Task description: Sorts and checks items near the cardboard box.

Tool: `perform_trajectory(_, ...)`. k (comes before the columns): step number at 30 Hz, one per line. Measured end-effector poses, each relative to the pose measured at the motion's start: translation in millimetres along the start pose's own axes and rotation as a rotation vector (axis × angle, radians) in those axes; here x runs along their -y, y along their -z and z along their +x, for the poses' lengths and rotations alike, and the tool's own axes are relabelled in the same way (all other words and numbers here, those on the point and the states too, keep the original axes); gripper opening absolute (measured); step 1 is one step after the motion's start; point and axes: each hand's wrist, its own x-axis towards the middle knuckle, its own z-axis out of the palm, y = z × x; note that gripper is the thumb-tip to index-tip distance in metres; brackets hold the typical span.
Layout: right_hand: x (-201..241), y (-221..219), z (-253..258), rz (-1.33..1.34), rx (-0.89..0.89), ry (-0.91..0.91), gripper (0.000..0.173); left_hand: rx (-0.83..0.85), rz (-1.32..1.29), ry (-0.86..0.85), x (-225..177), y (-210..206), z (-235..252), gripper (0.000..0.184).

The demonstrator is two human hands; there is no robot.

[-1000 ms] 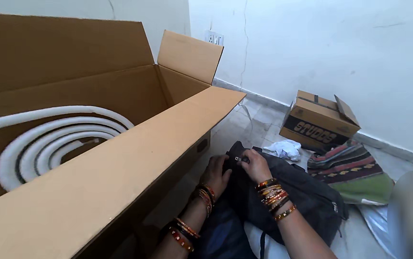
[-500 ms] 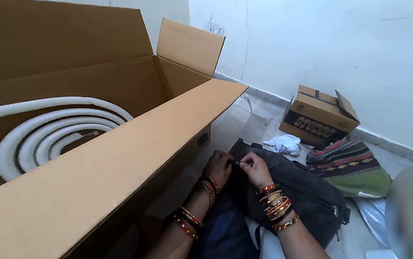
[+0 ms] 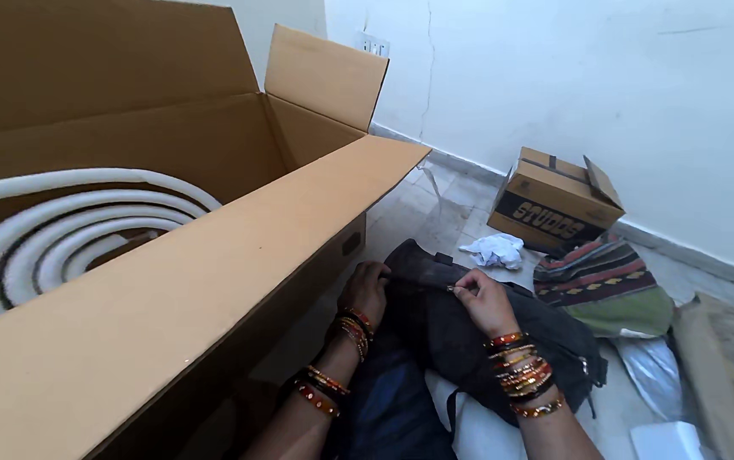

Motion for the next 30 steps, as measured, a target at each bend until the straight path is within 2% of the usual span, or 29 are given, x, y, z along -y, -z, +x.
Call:
perform_trajectory(8, -43.1, 46.8, -40.1, -0.073, -0.058, -0.048, 0.010, -0.072, -0.015, -0.003, 13.7, -10.6, 1.8, 0.028)
perform_trajectory(15, -99.0, 97.5, -63.4, -0.145, -0.101, -0.119, 0.011, -0.060, -0.043, 0.073, -3.4, -2.0, -4.1, 0.030)
perform_trajectory(18, -118.5, 115.2, -67.6, -0.090, -0.120, -0.163, 0.011, -0.078, -0.031, 0.063, -1.2, -2.7, -2.0, 0.030)
perform_trajectory(25, -156.1, 113.8, -43.6, 0.167, -0.271, -0.194, 0.011, -0.089, 0.060, 0.020, -5.8, -6.3, -0.2, 0.029)
perform_trajectory(28, -154.0, 109.0, -34.6, 0.126, -0.372, -0.188, 0.014, -0.067, 0.072, 0.001, -6.4, -6.0, 0.9, 0.031)
perform_trajectory(30, -154.2, 92.5, -36.7, 0.004, -0.531, -0.100, 0.019, -0.057, 0.029, -0.031, 1.4, -9.2, 4.5, 0.038)
